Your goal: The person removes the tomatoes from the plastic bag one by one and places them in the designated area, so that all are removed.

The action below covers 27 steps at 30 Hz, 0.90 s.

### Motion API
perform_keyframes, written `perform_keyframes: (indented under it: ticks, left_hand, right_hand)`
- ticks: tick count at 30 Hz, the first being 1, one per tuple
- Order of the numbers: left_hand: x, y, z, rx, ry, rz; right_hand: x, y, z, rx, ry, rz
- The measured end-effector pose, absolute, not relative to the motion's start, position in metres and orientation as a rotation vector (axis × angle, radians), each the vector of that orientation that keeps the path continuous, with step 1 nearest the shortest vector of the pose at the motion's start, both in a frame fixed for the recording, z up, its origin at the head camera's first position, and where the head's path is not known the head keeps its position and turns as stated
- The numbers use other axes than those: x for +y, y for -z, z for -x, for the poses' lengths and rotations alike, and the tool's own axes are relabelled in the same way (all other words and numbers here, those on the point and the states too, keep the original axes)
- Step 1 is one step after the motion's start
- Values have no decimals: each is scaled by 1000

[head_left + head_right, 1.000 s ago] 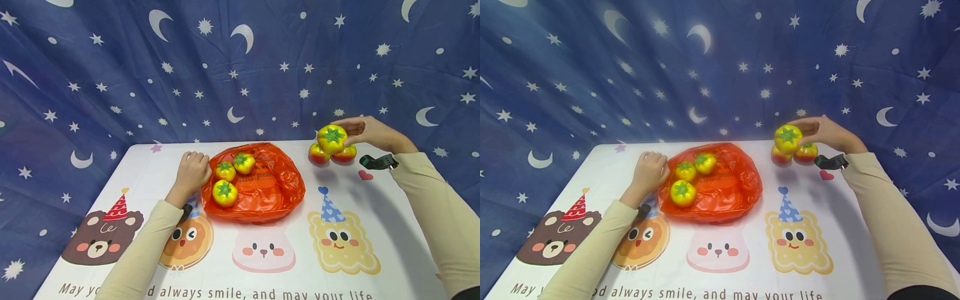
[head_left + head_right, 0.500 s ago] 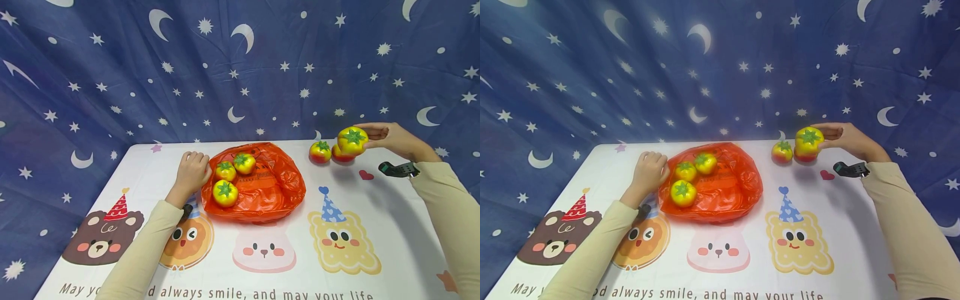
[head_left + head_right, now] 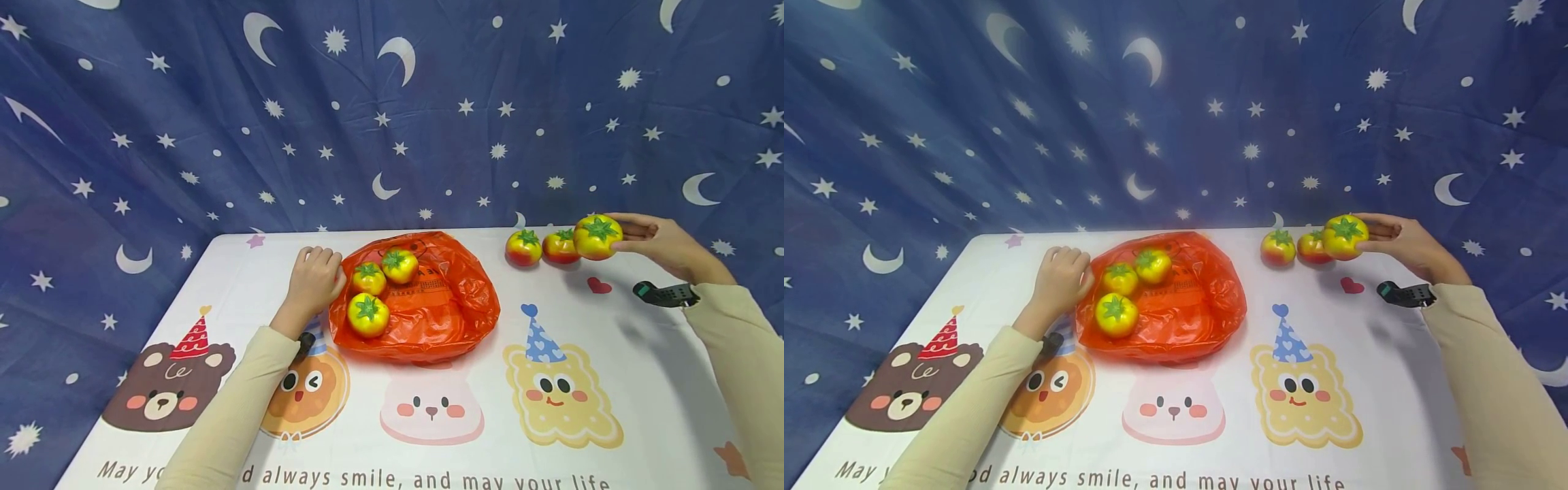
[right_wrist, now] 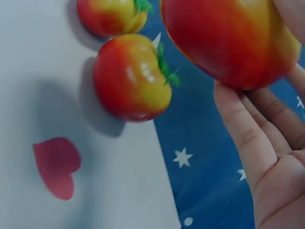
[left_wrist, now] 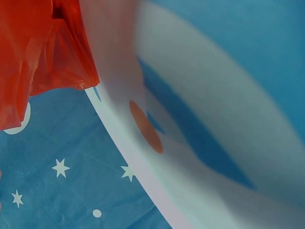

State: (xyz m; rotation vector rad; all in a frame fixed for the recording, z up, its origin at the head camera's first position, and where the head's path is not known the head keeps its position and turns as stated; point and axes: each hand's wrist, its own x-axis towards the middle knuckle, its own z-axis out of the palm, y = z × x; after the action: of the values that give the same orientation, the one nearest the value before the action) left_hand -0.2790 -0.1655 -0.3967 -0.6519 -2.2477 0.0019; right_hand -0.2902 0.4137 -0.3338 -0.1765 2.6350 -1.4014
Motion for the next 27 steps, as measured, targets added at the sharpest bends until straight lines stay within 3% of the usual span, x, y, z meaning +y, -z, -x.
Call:
perform_keyframes:
  ticks: [27]
  left_hand:
    - [-167, 398, 280, -2272, -8, 645]
  right_hand:
    - [438, 394, 282, 2554, 1394, -150]
